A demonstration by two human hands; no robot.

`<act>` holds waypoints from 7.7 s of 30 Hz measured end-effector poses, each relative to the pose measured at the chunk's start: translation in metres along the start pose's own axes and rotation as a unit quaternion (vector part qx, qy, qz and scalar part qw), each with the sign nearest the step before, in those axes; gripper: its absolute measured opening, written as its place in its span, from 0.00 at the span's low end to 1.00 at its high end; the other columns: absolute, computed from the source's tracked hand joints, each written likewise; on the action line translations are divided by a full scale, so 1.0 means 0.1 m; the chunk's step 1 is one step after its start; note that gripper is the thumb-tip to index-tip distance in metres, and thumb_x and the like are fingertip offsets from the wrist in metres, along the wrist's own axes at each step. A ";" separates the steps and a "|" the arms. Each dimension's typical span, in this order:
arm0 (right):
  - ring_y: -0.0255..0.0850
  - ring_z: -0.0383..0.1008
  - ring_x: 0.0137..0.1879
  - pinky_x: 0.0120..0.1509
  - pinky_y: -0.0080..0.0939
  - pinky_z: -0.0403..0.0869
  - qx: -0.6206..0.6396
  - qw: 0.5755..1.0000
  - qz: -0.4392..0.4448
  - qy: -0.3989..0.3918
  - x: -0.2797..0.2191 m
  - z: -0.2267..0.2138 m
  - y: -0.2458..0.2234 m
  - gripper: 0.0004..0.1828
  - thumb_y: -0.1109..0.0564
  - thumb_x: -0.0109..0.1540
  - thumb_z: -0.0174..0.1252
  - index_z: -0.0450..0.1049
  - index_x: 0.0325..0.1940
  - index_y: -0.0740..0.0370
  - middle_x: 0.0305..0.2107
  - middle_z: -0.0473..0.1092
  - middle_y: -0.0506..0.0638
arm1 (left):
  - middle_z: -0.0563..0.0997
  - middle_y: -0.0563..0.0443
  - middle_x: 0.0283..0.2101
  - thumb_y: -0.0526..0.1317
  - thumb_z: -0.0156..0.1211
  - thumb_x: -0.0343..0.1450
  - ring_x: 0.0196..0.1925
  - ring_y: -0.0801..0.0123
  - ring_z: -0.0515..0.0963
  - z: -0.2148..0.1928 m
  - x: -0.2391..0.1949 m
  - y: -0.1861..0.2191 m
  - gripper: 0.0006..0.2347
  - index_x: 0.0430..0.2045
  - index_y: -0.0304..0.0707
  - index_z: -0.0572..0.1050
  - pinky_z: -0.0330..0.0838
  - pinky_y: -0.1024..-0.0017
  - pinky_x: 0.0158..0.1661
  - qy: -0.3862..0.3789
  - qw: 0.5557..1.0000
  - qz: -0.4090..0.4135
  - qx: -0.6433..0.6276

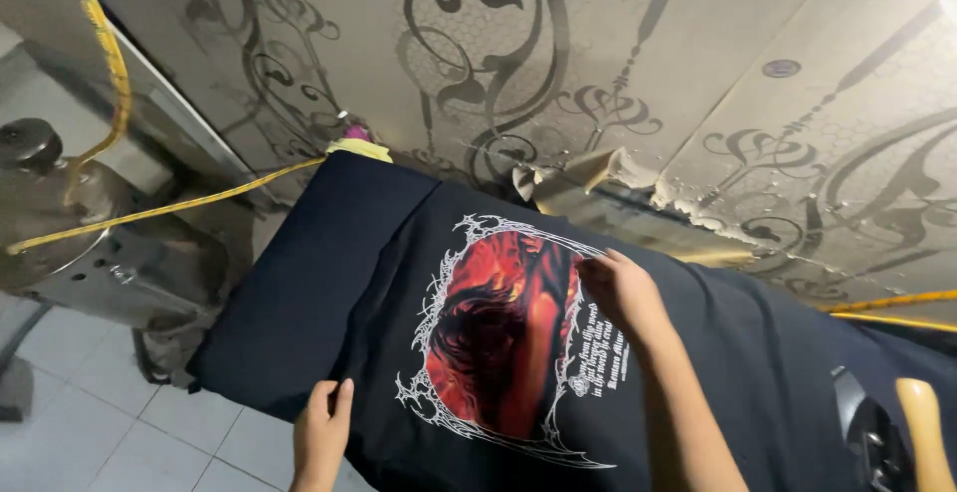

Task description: The person irons a black t-shirt with a graphic print on an ironing board. They smooth the fabric with their hands, use a steam iron to press the garment, and place a white sheet of paper over the print to protect it while ironing. The person folds the shirt and continues to press the fabric.

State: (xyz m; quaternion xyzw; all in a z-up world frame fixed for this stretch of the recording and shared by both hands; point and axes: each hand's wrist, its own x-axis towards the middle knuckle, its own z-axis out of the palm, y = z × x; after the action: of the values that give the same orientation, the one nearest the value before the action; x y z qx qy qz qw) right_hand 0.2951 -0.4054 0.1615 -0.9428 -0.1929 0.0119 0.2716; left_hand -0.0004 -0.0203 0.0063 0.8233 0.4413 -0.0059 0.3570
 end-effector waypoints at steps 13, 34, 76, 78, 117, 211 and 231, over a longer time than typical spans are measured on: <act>0.66 0.78 0.39 0.36 0.67 0.72 -0.087 0.991 -0.101 0.000 2.10 2.57 -1.37 0.13 0.42 0.68 0.43 0.67 0.48 0.48 0.40 0.77 0.55 | 0.86 0.57 0.35 0.49 0.60 0.72 0.33 0.61 0.85 -0.23 0.38 -0.03 0.09 0.38 0.48 0.79 0.76 0.66 0.34 0.127 0.967 0.196 -0.104; 0.59 0.69 0.54 0.44 0.60 0.65 -0.158 0.972 0.001 0.171 -1.43 1.33 -0.40 0.24 0.54 0.48 0.66 0.73 0.48 0.57 0.51 0.71 0.57 | 0.72 0.41 0.64 0.46 0.61 0.70 0.71 0.40 0.64 0.85 0.71 1.36 0.23 0.60 0.44 0.72 0.60 0.50 0.69 0.032 0.782 0.614 0.101; 0.34 0.70 0.35 0.58 0.36 0.70 0.290 0.773 0.526 0.205 -4.75 0.09 2.20 0.27 0.50 0.56 0.69 0.71 0.57 0.48 0.24 0.65 0.44 | 0.74 0.51 0.48 0.37 0.56 0.71 0.46 0.50 0.76 4.90 -2.39 5.62 0.12 0.46 0.59 0.77 0.71 0.53 0.39 -0.085 0.517 0.777 0.348; 0.38 0.78 0.37 0.55 0.36 0.73 0.323 0.752 0.534 0.210 -4.94 0.02 2.22 0.28 0.53 0.57 0.69 0.69 0.60 0.52 0.25 0.72 0.49 | 0.75 0.52 0.43 0.39 0.55 0.71 0.40 0.51 0.78 5.16 -2.46 5.41 0.09 0.41 0.57 0.77 0.72 0.53 0.33 -0.056 0.531 0.793 0.293; 0.48 0.79 0.38 0.39 0.53 0.76 -0.304 0.889 0.343 -0.007 -3.00 -0.65 1.72 0.15 0.35 0.50 0.58 0.72 0.34 0.39 0.26 0.76 0.40 | 0.56 0.06 0.69 0.55 0.53 0.75 0.76 0.24 0.40 1.36 1.02 1.72 0.30 0.71 0.36 0.68 0.24 0.24 0.62 0.171 0.934 0.278 0.142; 0.56 0.78 0.53 0.55 0.57 0.75 -0.248 0.936 0.226 -0.105 -0.82 -1.48 2.54 0.23 0.33 0.56 0.56 0.80 0.49 0.42 0.43 0.79 0.52 | 0.56 0.51 0.77 0.61 0.45 0.72 0.80 0.45 0.49 2.25 -1.70 1.43 0.30 0.71 0.60 0.59 0.44 0.39 0.72 0.053 0.775 0.577 0.253; 0.55 0.77 0.54 0.56 0.57 0.73 -0.207 0.851 0.484 -0.001 -3.00 -1.75 2.75 0.32 0.24 0.56 0.58 0.69 0.53 0.44 0.44 0.77 0.50 | 0.49 0.43 0.79 0.60 0.38 0.74 0.83 0.48 0.42 2.73 -2.42 1.83 0.32 0.74 0.51 0.51 0.41 0.36 0.72 0.059 0.691 0.692 0.199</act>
State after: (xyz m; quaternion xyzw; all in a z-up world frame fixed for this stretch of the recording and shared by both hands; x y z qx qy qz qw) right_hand 0.1382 -0.8199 0.1439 -0.9513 0.2891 0.1027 0.0302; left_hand 0.0684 -0.4220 -0.0118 0.9459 -0.2449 0.2040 0.0609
